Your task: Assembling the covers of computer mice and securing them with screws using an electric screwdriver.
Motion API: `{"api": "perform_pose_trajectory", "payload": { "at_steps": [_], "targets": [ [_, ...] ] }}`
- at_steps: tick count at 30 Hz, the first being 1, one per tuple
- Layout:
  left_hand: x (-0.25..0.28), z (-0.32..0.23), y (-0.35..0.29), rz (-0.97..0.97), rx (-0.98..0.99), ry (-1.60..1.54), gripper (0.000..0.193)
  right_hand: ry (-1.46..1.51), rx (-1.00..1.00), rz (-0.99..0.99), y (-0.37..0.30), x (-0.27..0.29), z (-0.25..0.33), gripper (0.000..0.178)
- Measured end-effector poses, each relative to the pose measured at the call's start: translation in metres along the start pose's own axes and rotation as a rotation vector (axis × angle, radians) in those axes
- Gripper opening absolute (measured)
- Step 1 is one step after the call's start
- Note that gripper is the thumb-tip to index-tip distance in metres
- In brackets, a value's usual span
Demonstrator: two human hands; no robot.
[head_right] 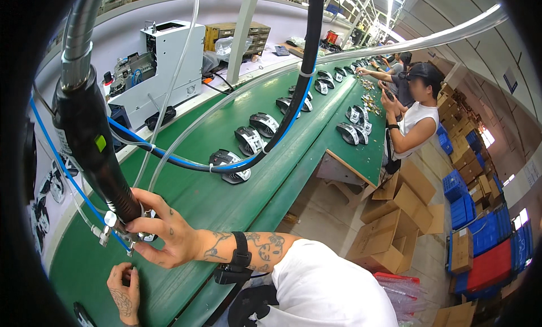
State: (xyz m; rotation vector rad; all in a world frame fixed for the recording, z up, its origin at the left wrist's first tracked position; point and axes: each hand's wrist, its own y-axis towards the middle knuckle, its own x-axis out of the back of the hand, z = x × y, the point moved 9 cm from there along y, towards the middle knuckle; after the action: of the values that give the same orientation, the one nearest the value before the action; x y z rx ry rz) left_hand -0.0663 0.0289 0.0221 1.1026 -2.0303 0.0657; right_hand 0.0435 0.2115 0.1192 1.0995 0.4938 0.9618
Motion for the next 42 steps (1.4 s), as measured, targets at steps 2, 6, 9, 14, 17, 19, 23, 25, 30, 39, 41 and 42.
{"api": "perform_pose_trajectory", "payload": {
  "at_steps": [2,6,9,14,17,19,23,25,30,39,41,42],
  "targets": [
    [0.000,-0.002,0.001,0.001,-0.010,0.000,0.012,0.011,-0.012,-0.003,-0.001,0.002,-0.001,0.053],
    [-0.001,0.000,0.000,0.012,-0.015,0.025,0.012,0.028,-0.005,-0.003,0.001,0.001,-0.001,0.052],
    [-0.002,0.003,-0.001,0.013,-0.003,0.027,0.012,0.022,-0.007,-0.011,0.001,0.000,-0.001,0.050],
    [-0.001,0.004,-0.002,0.010,0.007,0.014,0.012,0.005,0.011,-0.019,0.001,0.002,0.001,0.050],
    [-0.002,-0.001,-0.001,0.014,-0.030,0.004,0.012,-0.008,0.018,-0.017,0.003,0.003,0.003,0.050],
    [-0.004,0.004,-0.001,0.026,0.009,0.019,0.013,-0.003,0.013,-0.014,0.002,0.003,0.002,0.050],
    [-0.004,0.003,-0.001,0.038,-0.043,0.040,0.013,-0.005,0.029,-0.018,0.004,0.002,0.001,0.051],
    [-0.004,0.006,-0.001,0.055,-0.023,0.049,0.014,0.011,0.027,-0.022,0.003,0.001,0.000,0.051],
    [0.002,-0.019,0.004,0.098,-0.091,0.077,0.014,-0.010,0.031,-0.026,-0.001,0.002,-0.002,0.053],
    [0.002,-0.017,0.002,0.094,-0.082,0.097,0.015,-0.003,0.061,-0.057,-0.001,0.002,0.000,0.058],
    [0.003,-0.018,0.003,0.082,-0.083,0.100,0.014,0.003,0.058,-0.052,0.000,0.002,-0.001,0.058],
    [0.003,-0.018,0.003,0.083,-0.083,0.100,0.014,0.009,0.058,-0.046,0.000,0.001,-0.001,0.058]
  ]
}}
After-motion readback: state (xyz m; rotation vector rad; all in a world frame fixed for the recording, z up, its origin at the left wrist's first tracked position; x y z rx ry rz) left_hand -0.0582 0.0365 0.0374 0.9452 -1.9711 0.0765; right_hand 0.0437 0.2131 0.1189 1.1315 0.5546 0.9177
